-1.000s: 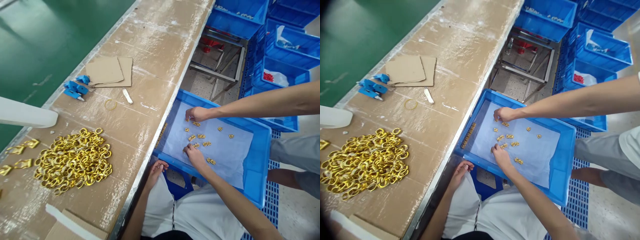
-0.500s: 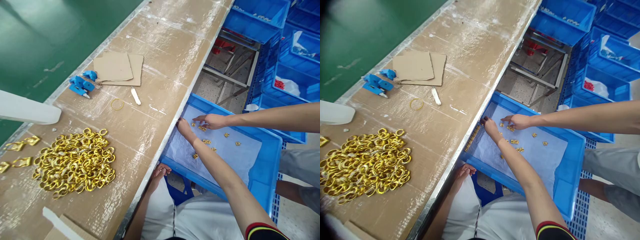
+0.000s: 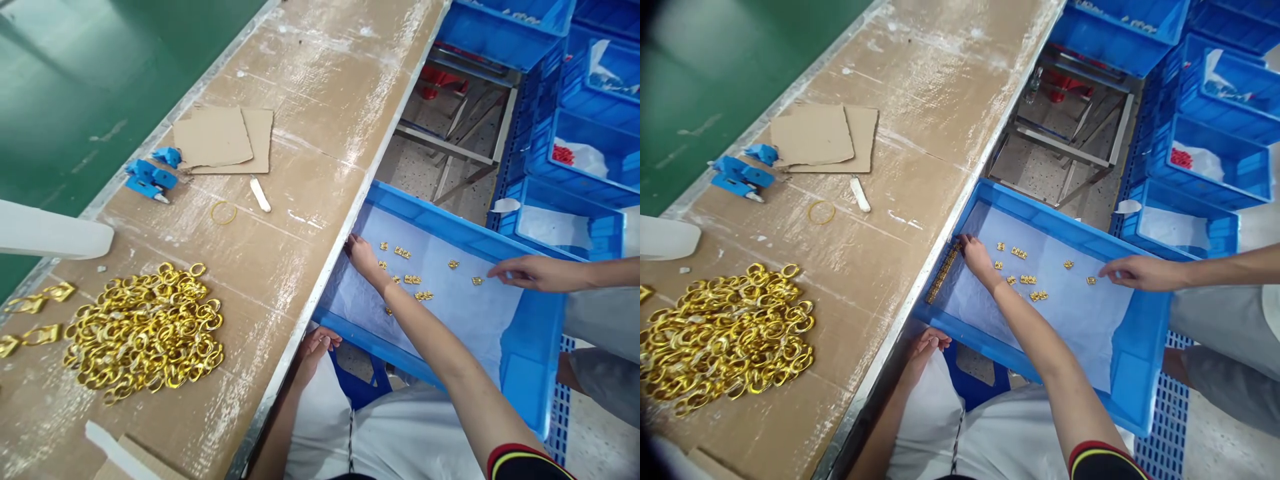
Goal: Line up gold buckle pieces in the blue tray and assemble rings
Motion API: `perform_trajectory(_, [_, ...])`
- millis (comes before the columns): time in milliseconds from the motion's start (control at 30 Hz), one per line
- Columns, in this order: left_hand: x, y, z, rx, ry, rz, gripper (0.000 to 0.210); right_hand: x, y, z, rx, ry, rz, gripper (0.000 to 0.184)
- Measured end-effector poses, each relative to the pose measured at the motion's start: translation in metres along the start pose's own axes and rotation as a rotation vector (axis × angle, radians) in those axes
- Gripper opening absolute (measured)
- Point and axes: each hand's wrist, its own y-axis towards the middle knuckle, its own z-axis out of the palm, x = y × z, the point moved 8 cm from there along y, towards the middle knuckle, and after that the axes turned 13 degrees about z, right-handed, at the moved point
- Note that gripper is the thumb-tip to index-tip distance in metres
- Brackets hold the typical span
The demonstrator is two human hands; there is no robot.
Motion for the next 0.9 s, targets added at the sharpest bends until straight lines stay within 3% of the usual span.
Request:
perform_trajectory(567, [-0.0042,-0.0004,0.0016,-0.011,-0.013,-0.02,0.047,-0.0024,-0.0006,0.0043,-0.054,0.008,-0.008,0.043])
perform_trajectory(900, [-0.007,0.0003,0.0029,-0.022,-0.039,-0.014,0.046,-0.0035,-0.0006,0.0038,-0.071,-0.016,-0.032,0.029])
